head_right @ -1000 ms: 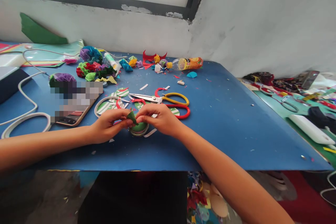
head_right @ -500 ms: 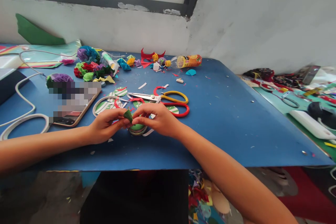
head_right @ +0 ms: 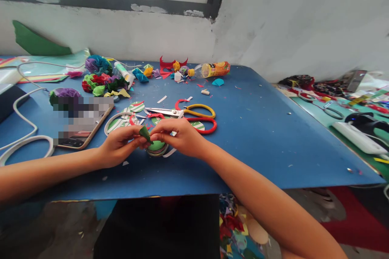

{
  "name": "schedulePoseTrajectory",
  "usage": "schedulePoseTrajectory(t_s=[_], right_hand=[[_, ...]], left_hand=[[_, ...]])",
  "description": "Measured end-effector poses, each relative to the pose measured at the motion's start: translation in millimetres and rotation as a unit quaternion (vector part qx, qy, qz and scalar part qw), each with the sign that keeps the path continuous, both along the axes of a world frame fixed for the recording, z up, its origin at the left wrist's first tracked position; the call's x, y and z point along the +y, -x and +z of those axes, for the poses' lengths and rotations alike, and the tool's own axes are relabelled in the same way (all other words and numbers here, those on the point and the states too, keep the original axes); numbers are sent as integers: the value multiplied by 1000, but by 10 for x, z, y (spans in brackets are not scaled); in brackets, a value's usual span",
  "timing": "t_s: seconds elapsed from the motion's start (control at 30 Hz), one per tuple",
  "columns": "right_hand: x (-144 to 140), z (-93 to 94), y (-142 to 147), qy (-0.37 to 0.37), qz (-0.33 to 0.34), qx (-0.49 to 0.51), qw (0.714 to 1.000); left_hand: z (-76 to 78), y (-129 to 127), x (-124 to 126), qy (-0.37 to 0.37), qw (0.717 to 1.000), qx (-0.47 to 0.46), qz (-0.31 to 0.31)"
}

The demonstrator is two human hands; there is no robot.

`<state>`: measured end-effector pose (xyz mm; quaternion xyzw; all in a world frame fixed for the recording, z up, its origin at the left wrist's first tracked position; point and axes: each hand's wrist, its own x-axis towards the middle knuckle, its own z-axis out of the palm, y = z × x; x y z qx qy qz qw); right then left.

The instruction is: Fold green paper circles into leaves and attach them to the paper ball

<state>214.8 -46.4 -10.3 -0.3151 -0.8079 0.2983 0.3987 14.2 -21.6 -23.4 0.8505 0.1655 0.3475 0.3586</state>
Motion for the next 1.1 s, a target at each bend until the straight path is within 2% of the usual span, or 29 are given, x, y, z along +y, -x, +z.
schedulePoseTrajectory(t_s=[0.33, 0.63, 0.87, 1.1], right_hand=[[-40, 44, 7, 40, -30, -14, 999], [-46, 56, -13, 40, -53, 19, 998], [-88, 134, -48, 45, -133, 95, 986], [-52, 58, -24, 71, -122, 76, 987]], left_hand=[[-12, 3, 13, 46, 999, -8, 7], [-15, -12, 3, 90, 995, -32, 4], [4, -31, -2, 132, 990, -43, 26], [22, -40, -1, 123, 991, -45, 31]])
